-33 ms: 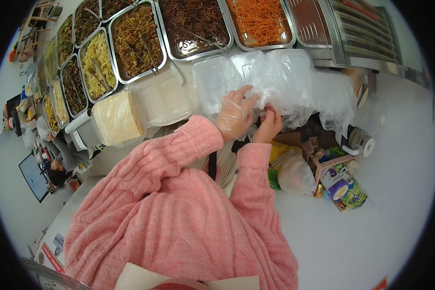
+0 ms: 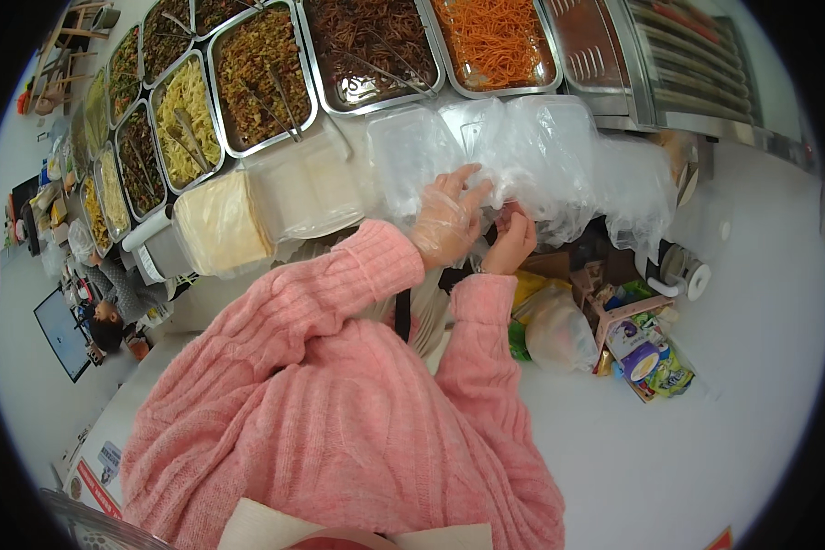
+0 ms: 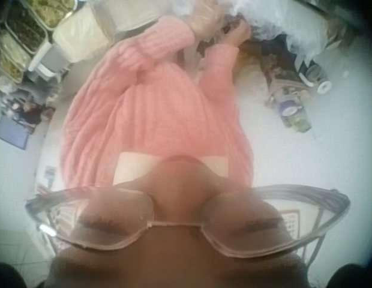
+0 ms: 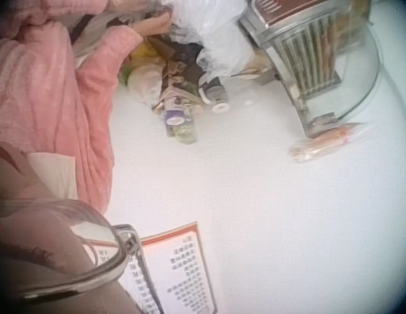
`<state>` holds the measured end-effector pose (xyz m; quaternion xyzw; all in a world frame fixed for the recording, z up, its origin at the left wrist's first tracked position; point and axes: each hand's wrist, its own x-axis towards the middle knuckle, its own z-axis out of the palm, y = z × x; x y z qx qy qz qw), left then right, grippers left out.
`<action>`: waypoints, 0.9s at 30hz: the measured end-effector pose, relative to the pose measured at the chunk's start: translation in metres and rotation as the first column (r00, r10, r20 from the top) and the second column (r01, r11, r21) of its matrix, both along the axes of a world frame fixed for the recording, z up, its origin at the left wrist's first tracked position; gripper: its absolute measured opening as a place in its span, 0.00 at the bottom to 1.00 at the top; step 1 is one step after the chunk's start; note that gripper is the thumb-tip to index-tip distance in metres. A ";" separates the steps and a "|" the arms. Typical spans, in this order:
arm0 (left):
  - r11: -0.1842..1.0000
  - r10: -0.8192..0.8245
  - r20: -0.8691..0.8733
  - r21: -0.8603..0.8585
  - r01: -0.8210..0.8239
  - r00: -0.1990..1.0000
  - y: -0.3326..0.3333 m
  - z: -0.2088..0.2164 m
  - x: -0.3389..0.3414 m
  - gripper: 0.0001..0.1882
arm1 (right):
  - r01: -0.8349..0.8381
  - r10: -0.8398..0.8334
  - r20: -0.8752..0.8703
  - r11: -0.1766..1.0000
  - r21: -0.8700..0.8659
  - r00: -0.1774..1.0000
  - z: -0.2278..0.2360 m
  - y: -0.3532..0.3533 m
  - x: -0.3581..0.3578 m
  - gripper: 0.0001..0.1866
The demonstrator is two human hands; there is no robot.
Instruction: The person prepares food wraps by taking thin flatbreads, adding cooked vegetables and other fillings from metal trays, folding them, and placing them into plastic bags. The person also handles a printed receipt and a small plastic container during the process.
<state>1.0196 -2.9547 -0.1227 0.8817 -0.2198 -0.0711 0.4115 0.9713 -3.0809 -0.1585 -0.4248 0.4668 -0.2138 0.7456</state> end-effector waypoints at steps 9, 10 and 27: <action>0.999 0.039 0.044 -0.035 -0.038 0.998 0.004 -0.009 -0.015 0.43 | -0.027 0.023 -0.018 0.944 -0.329 1.000 0.032 0.001 -0.006 0.07; 0.999 0.046 0.053 -0.028 -0.045 0.998 0.004 -0.010 -0.015 0.43 | 0.009 -0.003 0.022 0.955 -0.296 1.000 0.035 0.001 -0.009 0.07; 0.656 -0.592 -0.153 0.479 0.583 0.791 0.015 0.026 -0.016 0.35 | 0.042 -0.101 0.284 0.978 0.205 0.953 0.108 -0.010 -0.048 0.10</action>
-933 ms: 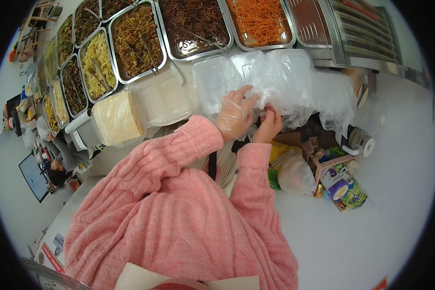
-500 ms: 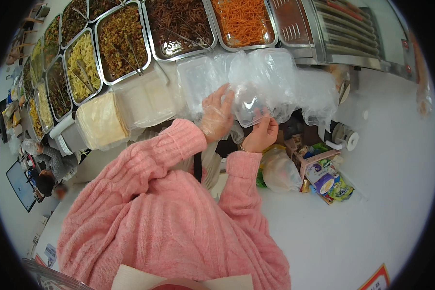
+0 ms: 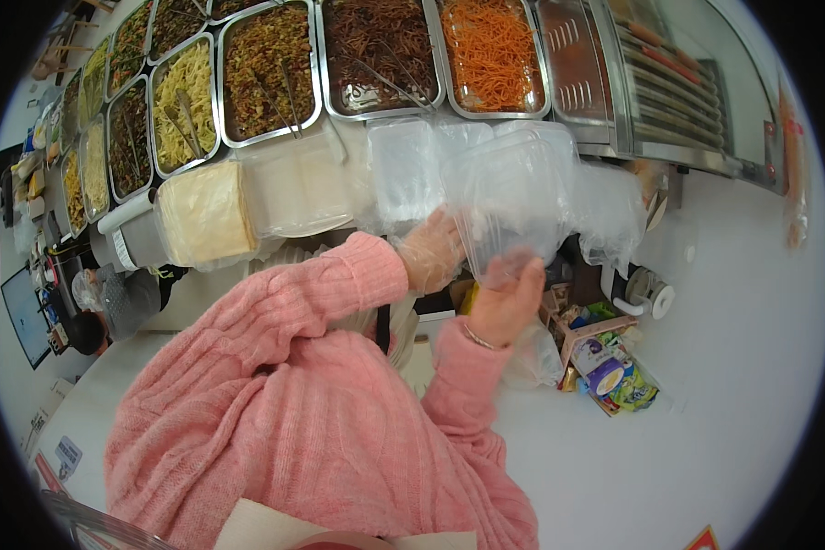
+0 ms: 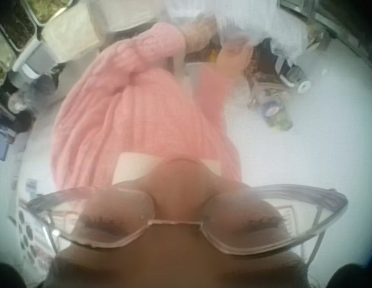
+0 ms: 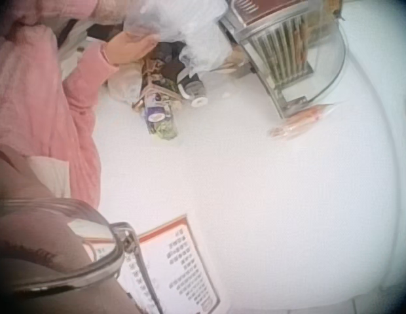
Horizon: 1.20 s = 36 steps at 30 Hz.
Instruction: The person prepares food wraps by taking thin flatbreads, adding cooked vegetables and other fillings from metal trays, folding them, and placing them into plastic bags. The person also handles a printed receipt and a small plastic container during the process.
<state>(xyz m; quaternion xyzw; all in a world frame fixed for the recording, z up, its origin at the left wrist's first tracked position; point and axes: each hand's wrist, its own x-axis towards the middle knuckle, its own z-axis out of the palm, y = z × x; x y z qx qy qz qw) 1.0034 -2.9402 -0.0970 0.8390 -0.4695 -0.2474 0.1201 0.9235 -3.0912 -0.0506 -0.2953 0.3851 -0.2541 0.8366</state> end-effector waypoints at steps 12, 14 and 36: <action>0.124 0.426 -0.857 0.374 -0.919 -0.291 0.256 0.027 -0.072 0.09 | -0.311 -0.162 -0.469 0.558 -0.769 0.868 -0.049 0.065 0.018 0.20; -0.008 0.196 -0.847 0.503 -0.865 -0.494 0.294 0.029 -0.082 0.08 | -0.464 0.047 -0.482 0.367 -0.806 0.875 -0.023 0.115 0.004 0.18; -0.796 0.171 -0.899 0.115 -0.594 -0.403 0.653 -0.025 -0.196 0.15 | -0.583 0.700 -0.598 0.691 0.427 0.391 -0.148 0.277 0.033 0.07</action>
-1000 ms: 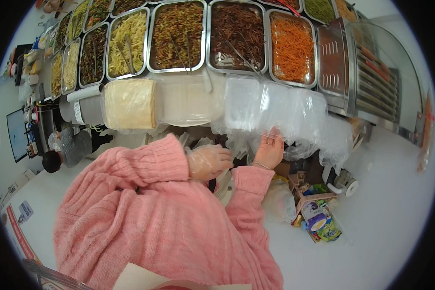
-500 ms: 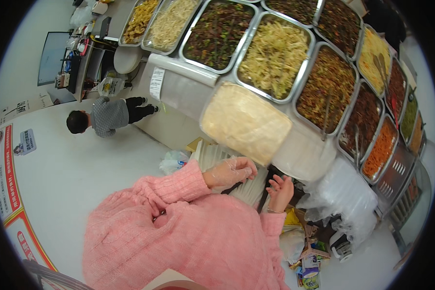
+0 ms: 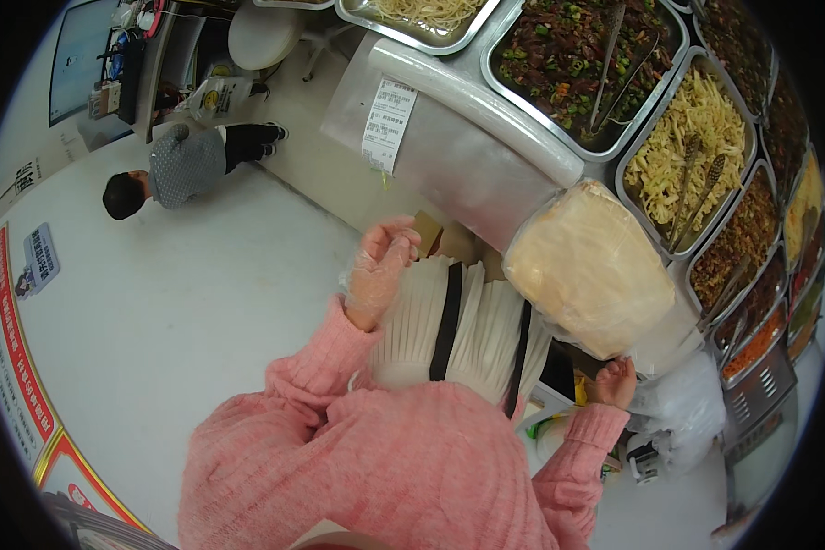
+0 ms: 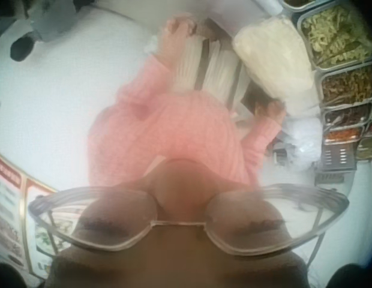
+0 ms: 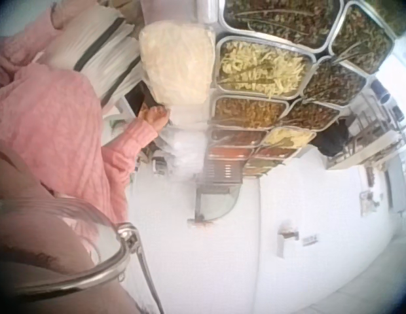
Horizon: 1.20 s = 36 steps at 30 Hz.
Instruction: The person prepares food wraps by taking thin flatbreads, adding cooked vegetables and other fillings from metal trays, folding them, and placing them into plastic bags. The person also handles a printed receipt and a small plastic container during the process.
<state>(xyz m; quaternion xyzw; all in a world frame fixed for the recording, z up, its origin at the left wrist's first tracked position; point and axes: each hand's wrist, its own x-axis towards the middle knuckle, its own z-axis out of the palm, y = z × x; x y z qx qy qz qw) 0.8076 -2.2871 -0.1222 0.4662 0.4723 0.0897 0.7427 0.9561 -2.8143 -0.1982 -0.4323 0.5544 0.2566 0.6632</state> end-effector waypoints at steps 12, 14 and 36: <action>0.416 0.699 0.062 0.774 -0.477 0.712 0.171 0.075 -0.082 0.47 | 0.085 -0.109 0.083 0.965 0.246 0.991 0.069 0.014 0.007 0.08; 0.307 0.780 0.079 0.815 -0.491 0.620 0.186 0.085 -0.093 0.48 | 0.064 -0.086 0.124 0.983 0.173 0.988 0.085 0.033 0.005 0.08; 0.810 -0.361 0.111 -0.453 0.371 0.926 0.074 0.034 0.002 0.28 | -0.642 0.974 0.065 0.192 -0.742 0.217 0.155 0.409 -0.042 0.11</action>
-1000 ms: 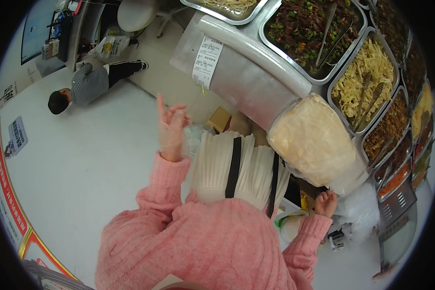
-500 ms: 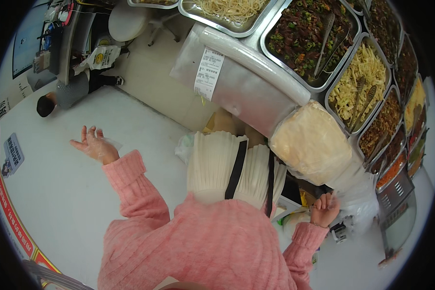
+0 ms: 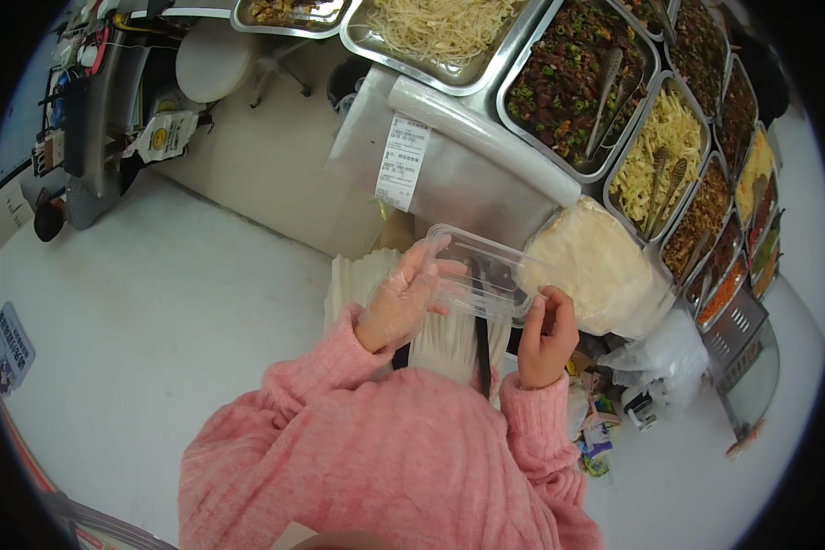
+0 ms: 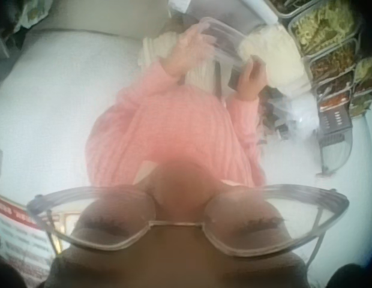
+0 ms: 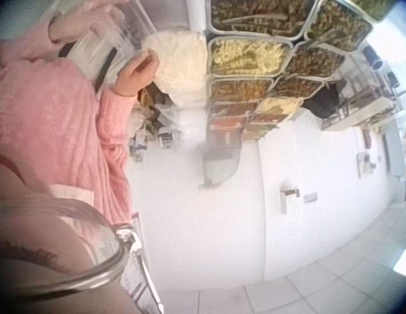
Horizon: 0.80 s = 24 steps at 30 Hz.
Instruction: The person prepares food wraps by taking thin flatbreads, adding cooked vegetables and other fillings from metal trays, folding them, and placing them into plastic bags. The person also handles a printed receipt and a small plastic container during the process.
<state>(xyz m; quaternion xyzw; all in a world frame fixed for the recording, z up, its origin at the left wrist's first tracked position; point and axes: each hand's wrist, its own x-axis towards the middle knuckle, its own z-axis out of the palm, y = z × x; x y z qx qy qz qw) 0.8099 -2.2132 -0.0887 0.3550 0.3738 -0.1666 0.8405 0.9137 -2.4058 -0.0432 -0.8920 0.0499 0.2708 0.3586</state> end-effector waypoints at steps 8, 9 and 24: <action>0.716 0.606 -0.053 0.473 -0.514 0.794 0.138 -0.012 -0.065 0.27 | 0.033 0.302 -0.085 0.173 0.984 0.949 0.103 0.074 0.036 0.38; 0.647 0.656 0.008 0.509 -0.567 0.755 0.154 -0.008 -0.078 0.26 | 0.140 0.430 -0.143 0.038 0.989 0.891 0.114 0.087 0.035 0.37; 0.381 0.858 0.143 0.468 -0.797 0.493 0.223 -0.004 -0.165 0.22 | 0.161 0.278 -0.417 0.634 0.757 0.865 0.222 0.144 -0.012 0.27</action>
